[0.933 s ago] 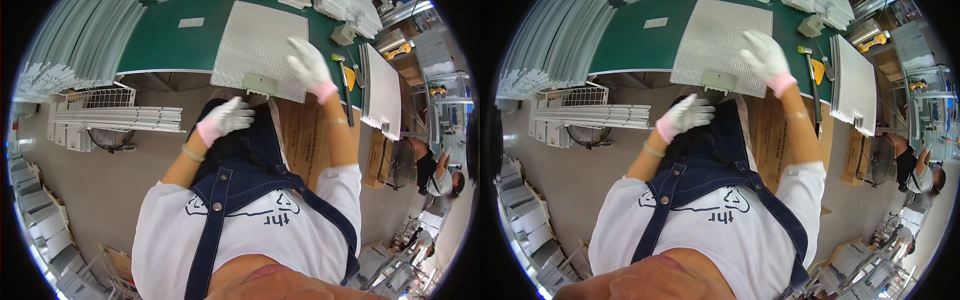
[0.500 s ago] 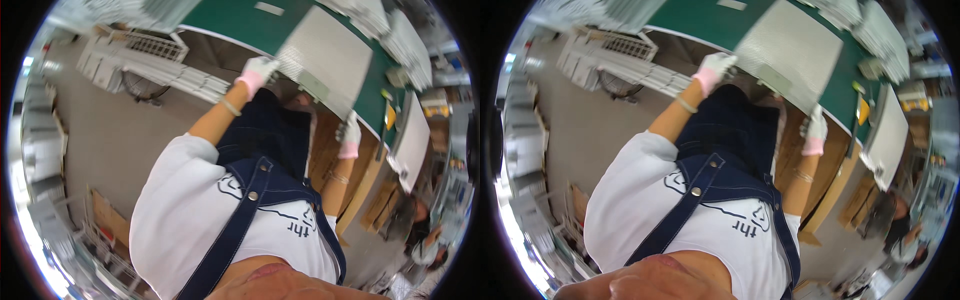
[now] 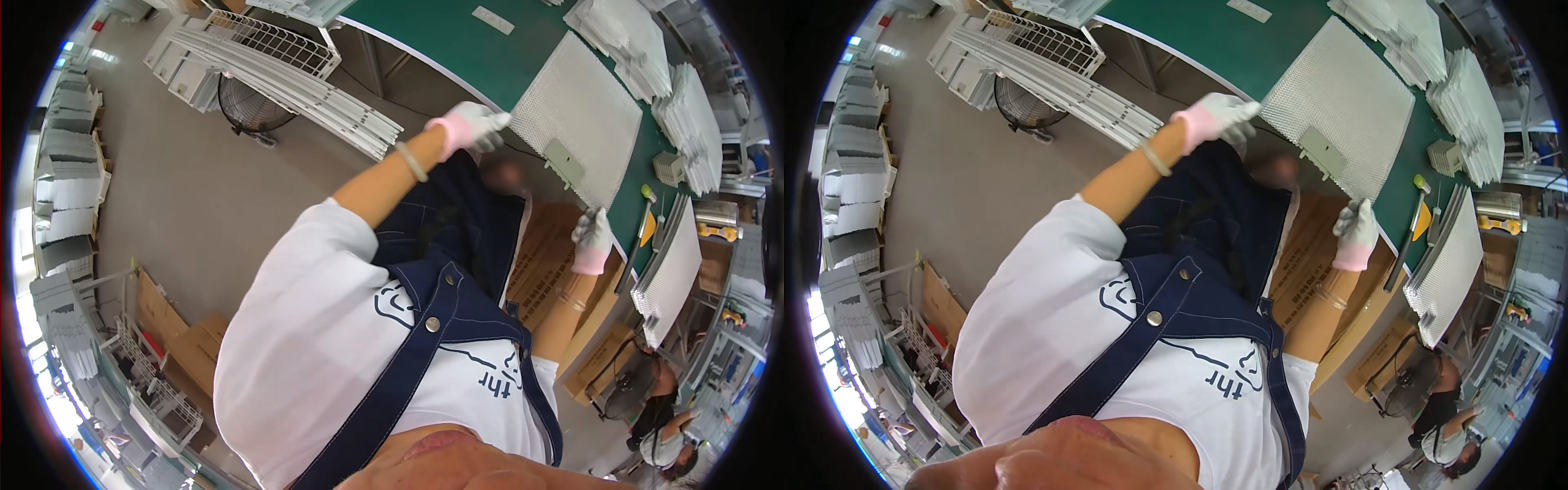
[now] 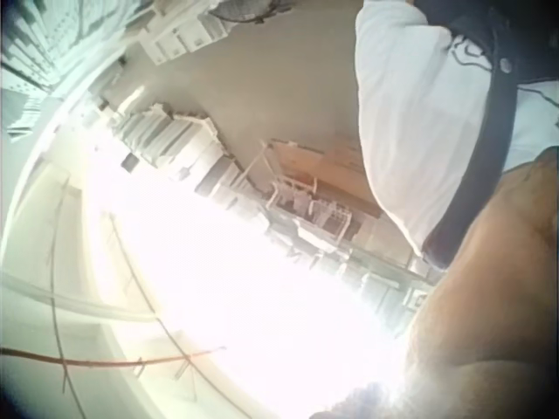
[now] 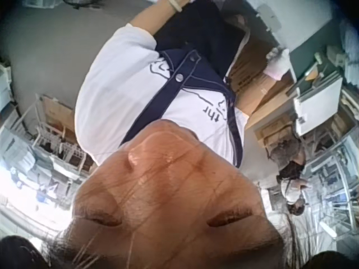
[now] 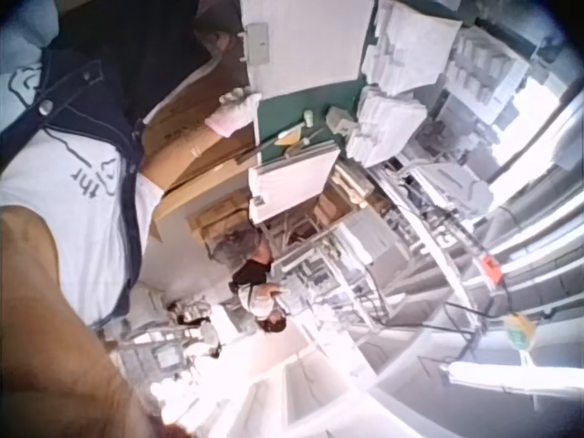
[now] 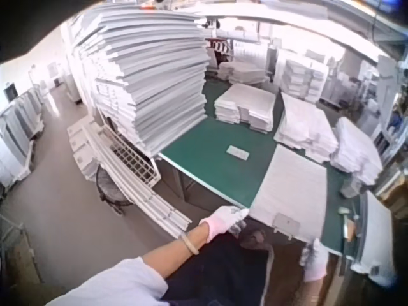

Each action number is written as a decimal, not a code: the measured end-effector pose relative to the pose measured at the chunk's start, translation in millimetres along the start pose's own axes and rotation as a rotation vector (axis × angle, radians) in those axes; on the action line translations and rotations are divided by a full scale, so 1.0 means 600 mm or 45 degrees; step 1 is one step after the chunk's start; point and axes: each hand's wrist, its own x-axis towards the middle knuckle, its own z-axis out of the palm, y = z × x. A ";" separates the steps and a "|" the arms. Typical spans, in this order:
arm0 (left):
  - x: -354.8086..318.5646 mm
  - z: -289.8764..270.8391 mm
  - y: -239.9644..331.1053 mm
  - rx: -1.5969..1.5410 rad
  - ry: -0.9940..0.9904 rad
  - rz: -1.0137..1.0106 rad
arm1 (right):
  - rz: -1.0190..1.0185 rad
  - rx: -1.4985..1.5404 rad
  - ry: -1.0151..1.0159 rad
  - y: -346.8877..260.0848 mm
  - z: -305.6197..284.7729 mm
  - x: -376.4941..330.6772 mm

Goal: Assembling industrial filters by placing metal frames around mesh screens and securing them using a press machine and a hammer.

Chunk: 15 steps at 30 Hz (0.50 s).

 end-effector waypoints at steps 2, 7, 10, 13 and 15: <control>0.049 -0.139 -0.088 -0.617 -0.316 -0.084 | 0.053 -0.128 -0.077 -0.013 0.000 -0.029; -0.092 -0.268 -0.082 1.204 0.506 0.003 | 0.203 -0.003 0.126 0.032 -0.079 -0.063; -0.093 -0.236 -0.098 1.657 0.377 0.002 | 0.069 -0.313 -0.005 0.031 0.007 -0.085; -0.071 -0.229 -0.126 1.930 0.201 0.154 | 0.043 -0.340 -0.207 0.027 0.063 -0.084; -0.054 -0.238 -0.130 1.962 0.111 0.148 | 0.012 -0.370 -0.262 0.032 0.071 -0.085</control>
